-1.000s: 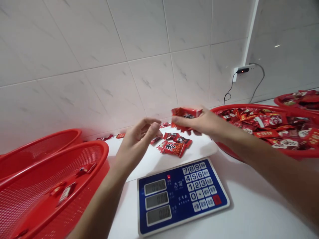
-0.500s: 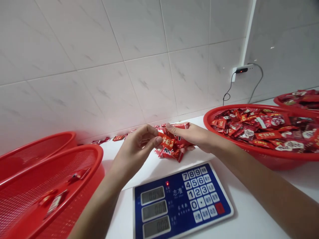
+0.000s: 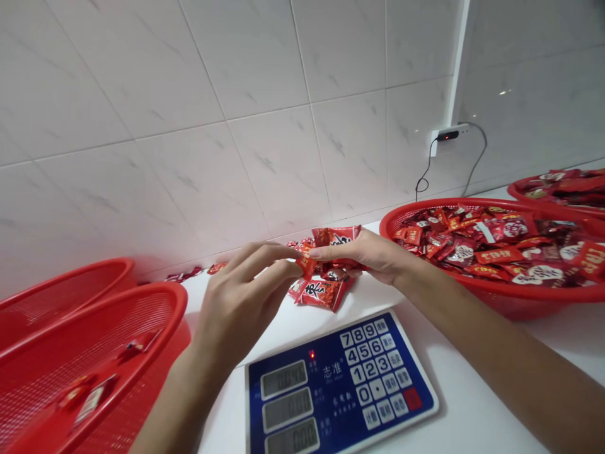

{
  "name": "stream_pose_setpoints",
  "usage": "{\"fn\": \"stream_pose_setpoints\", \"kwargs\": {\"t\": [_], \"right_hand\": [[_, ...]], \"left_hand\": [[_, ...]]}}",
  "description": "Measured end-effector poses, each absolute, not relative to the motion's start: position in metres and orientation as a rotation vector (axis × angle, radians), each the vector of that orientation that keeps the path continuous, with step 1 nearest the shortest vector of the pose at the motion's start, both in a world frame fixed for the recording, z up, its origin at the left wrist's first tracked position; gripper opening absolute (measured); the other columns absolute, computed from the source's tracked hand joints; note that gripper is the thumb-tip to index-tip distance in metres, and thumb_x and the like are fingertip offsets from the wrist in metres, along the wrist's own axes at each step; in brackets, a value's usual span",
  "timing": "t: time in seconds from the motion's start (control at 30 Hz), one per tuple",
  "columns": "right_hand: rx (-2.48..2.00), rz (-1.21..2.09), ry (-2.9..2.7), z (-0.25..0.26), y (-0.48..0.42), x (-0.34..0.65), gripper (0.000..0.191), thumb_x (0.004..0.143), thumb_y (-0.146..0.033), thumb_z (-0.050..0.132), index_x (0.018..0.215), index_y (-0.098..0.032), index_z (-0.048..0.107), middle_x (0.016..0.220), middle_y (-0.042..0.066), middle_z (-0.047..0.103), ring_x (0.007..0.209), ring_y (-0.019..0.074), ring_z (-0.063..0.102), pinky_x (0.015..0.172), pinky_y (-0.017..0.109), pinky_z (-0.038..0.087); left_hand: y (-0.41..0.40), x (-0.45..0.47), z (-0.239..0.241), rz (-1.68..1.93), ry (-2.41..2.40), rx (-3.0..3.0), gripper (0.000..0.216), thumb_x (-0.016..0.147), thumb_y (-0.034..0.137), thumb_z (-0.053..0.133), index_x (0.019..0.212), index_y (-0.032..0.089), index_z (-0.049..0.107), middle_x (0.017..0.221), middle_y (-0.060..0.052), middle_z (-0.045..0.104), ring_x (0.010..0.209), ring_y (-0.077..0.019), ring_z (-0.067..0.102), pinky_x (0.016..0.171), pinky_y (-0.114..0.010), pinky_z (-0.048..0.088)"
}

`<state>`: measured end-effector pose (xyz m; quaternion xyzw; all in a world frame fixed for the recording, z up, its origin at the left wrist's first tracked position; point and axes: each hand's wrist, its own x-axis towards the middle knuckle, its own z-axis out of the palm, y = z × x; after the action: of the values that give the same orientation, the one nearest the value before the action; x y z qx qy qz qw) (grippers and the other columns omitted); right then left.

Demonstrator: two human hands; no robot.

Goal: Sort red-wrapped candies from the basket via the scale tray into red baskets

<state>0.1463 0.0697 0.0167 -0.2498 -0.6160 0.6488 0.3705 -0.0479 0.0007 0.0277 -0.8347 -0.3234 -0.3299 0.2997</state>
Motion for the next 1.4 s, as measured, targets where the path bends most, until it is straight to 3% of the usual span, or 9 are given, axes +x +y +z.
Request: {"fn": "stream_pose_setpoints", "kwargs": {"t": [0.2,0.43,0.63,0.77,0.9,1.03,1.2,1.4], "right_hand": [[-0.712,1.457,-1.597,0.012,0.074,0.142,0.021,0.062,-0.026,0.084,0.075,-0.019,0.07,0.066,-0.002,0.064,0.056,0.01,0.055,0.052,0.022,0.041],[-0.873,1.515,-1.678,0.009,0.078,0.143,0.026,0.076,-0.033,0.073,0.063,-0.016,0.058,0.052,0.0,0.053,0.044,0.008,0.044,0.037,0.02,0.025],[-0.879,1.618,-1.601,0.016,0.076,0.144,0.025,0.076,-0.039,0.07,0.072,-0.015,0.06,0.061,0.003,0.059,0.045,0.0099,0.052,0.034,0.019,0.021],[-0.777,1.585,-1.703,0.014,0.069,0.14,0.038,0.078,-0.053,0.068,0.072,-0.016,0.061,0.057,0.001,0.057,0.043,0.0078,0.046,0.036,0.02,0.024],[-0.567,1.506,-1.917,0.011,0.058,0.137,0.049,0.084,-0.063,0.058,0.072,-0.015,0.062,0.057,0.001,0.056,0.047,0.0086,0.048,0.038,0.021,0.027],[-0.635,1.285,-1.971,0.016,0.059,0.14,0.035,0.078,-0.05,0.071,0.086,-0.016,0.068,0.07,0.0,0.063,0.057,0.009,0.053,0.048,0.02,0.036],[-0.688,1.18,-1.895,0.017,0.068,0.145,0.017,0.076,-0.03,0.075,0.078,-0.015,0.068,0.07,0.0,0.063,0.059,0.0086,0.054,0.054,0.021,0.04],[-0.645,1.248,-1.869,0.016,0.068,0.142,0.021,0.073,-0.031,0.078,0.081,-0.014,0.069,0.067,-0.001,0.061,0.057,0.0092,0.053,0.052,0.023,0.039]], "left_hand": [[0.015,-0.056,0.019,-0.724,-1.002,-2.251,0.019,0.095,0.018,0.049,0.08,0.021,0.061,0.095,-0.005,0.071,0.082,-0.0197,0.065,0.065,-0.03,0.048],[0.022,-0.07,0.02,-0.786,-1.333,-2.238,0.014,0.087,0.02,0.051,0.078,0.02,0.061,0.085,-0.006,0.071,0.065,-0.018,0.064,0.059,-0.028,0.045],[0.03,-0.088,0.015,-0.495,-1.693,-2.441,0.007,0.075,0.023,0.066,0.074,0.027,0.071,0.072,-0.002,0.074,0.06,-0.0227,0.067,0.051,-0.028,0.045],[0.017,-0.069,0.024,-0.871,-1.651,-2.524,0.018,0.081,0.042,0.065,0.086,0.027,0.074,0.083,-0.005,0.077,0.068,-0.0216,0.069,0.057,-0.029,0.05],[0.003,-0.044,0.033,-1.116,-1.667,-2.526,0.025,0.084,0.045,0.061,0.086,0.023,0.072,0.073,-0.003,0.073,0.063,-0.0181,0.066,0.055,-0.027,0.049],[0.0,-0.043,0.035,-1.201,-1.762,-2.34,0.022,0.082,0.039,0.062,0.072,0.02,0.068,0.068,-0.002,0.071,0.061,-0.0158,0.063,0.055,-0.026,0.045],[0.003,-0.051,0.036,-1.093,-1.955,-2.442,0.025,0.082,0.041,0.059,0.072,0.019,0.066,0.065,-0.003,0.069,0.059,-0.0165,0.059,0.053,-0.027,0.039],[0.005,-0.053,0.035,-1.093,-1.935,-2.447,0.028,0.081,0.043,0.058,0.07,0.018,0.063,0.06,-0.001,0.063,0.056,-0.0159,0.053,0.052,-0.028,0.035]]}}
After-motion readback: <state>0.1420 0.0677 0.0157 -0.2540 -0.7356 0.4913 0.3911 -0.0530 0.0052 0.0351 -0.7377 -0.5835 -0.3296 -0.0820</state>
